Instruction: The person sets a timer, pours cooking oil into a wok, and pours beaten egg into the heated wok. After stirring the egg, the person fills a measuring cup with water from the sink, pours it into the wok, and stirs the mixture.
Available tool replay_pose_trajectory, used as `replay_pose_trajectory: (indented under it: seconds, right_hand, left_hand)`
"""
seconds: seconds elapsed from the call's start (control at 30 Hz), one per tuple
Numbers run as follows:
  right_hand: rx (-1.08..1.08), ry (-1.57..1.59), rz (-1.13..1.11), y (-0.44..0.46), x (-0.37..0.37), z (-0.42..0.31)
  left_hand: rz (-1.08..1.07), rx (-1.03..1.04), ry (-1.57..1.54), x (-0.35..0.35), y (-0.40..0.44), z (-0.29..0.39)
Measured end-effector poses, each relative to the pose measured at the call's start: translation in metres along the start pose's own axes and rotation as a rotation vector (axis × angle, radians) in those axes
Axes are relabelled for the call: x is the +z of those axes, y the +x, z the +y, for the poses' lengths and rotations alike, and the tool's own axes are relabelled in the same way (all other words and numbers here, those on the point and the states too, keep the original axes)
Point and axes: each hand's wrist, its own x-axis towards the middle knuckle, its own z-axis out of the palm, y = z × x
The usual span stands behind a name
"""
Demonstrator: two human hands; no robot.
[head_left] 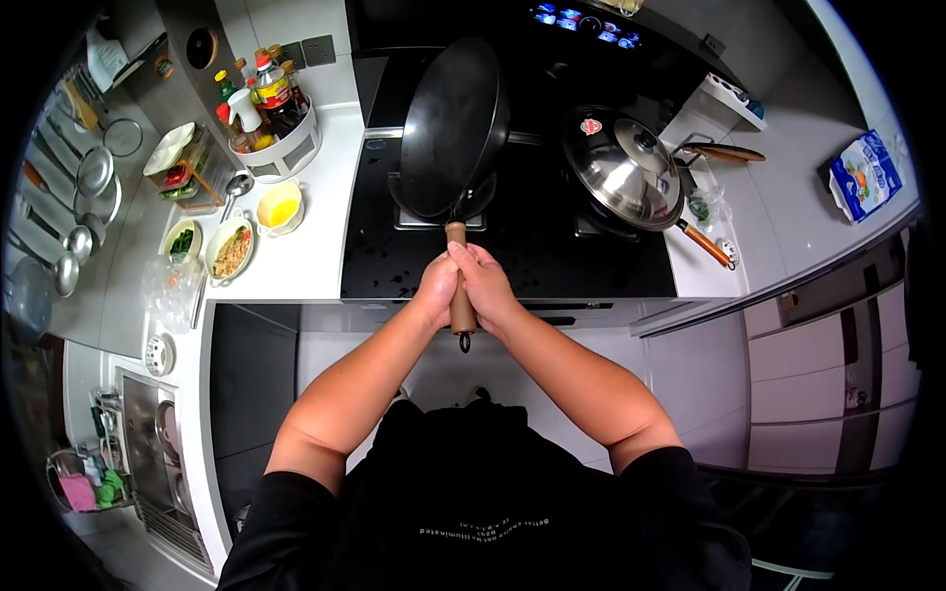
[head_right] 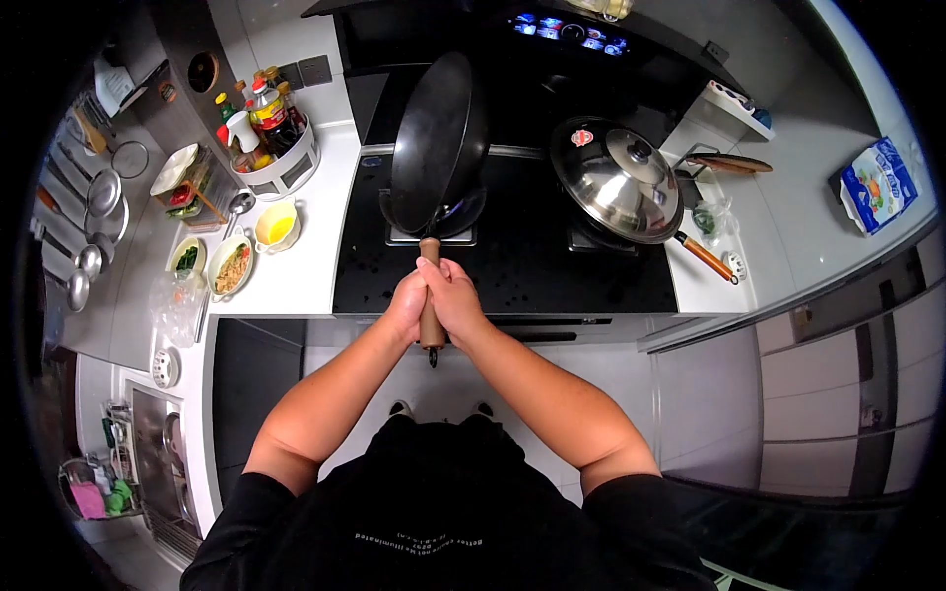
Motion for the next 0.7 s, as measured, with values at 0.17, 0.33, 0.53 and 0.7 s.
replay_pose_trajectory:
  seconds: [0.17,0.33,0.53,0.7]
  right_hand:
    - [0.000,0.013,-0.003,0.0001,0.0002,0.0008]
    - [-0.003,-0.009,0.004,0.0012,0.0008,0.0012]
    - [-0.004,-0.015,-0.007,0.0022,0.0003,0.0027]
    - [0.005,-0.004,-0.011,0.0009,0.0015,0.0009]
  left_hand:
    - [-0.017,0.005,-0.001,-0.0029,0.0018,-0.0017]
    - [-0.016,-0.019,0.012,-0.0037,0.0008,0.0005]
    - [-0.023,-0.014,0.031,-0.0051,0.0012,0.0006]
    - [-0.014,-0.005,0.029,-0.0047,0.0008,0.0008]
